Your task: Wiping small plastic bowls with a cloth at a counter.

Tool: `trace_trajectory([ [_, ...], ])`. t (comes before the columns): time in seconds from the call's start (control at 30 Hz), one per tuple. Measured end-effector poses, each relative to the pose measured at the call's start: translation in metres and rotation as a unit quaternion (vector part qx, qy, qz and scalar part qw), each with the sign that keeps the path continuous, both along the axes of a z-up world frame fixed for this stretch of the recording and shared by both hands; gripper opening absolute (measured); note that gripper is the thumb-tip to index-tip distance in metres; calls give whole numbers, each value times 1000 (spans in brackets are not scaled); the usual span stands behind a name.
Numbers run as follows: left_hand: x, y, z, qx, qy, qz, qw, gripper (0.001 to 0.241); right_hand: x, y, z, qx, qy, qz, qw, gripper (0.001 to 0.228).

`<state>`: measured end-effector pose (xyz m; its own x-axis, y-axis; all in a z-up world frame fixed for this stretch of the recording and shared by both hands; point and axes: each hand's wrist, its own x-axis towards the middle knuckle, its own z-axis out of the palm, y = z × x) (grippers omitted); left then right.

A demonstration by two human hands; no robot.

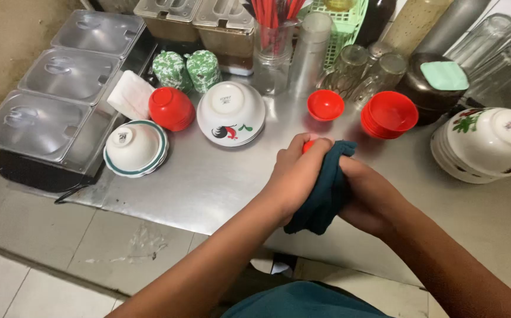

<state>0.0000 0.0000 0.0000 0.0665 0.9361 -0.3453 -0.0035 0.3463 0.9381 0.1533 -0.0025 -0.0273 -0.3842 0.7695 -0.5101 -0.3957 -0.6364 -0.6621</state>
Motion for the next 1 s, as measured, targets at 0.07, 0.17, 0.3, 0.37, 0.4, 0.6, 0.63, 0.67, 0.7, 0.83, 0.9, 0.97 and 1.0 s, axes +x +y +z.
trace_trajectory([
  [0.07,0,6,-10,32,-3,14,999,57,-4,-5,-8,116,-141,29,983,39],
  [0.17,-5,6,3,58,5,17,998,59,-11,-11,-13,331,-340,48,879,45],
  [0.3,-7,10,5,83,86,-2,993,65,-22,-10,-10,636,-542,-8,549,48],
  [0.37,-6,16,2,93,113,-10,989,65,-18,-1,-11,489,-446,-8,750,47],
  [0.4,-6,15,-3,89,142,-11,986,65,-16,0,-14,300,-311,5,902,46],
  [0.6,1,3,1,67,84,36,994,66,-15,1,5,61,6,-18,998,49],
  [0.63,1,2,-4,67,83,35,994,66,-17,-2,0,61,5,-19,998,49],
  [0.67,2,1,-8,63,48,40,996,65,-19,-4,-4,194,-147,-3,970,51],
  [0.7,2,3,-10,64,14,44,997,65,-22,-3,-6,324,-292,11,900,55],
  [0.83,4,6,13,53,131,24,990,65,-22,-10,4,419,-373,19,828,52],
  [0.9,3,6,19,-2,151,-2,989,67,-24,-11,8,538,-476,42,694,47],
  [0.97,4,5,6,20,169,10,985,67,-21,-3,3,403,-332,44,852,44],
  [1.0,5,5,0,44,188,20,981,67,-19,2,1,241,-167,41,955,41],
])
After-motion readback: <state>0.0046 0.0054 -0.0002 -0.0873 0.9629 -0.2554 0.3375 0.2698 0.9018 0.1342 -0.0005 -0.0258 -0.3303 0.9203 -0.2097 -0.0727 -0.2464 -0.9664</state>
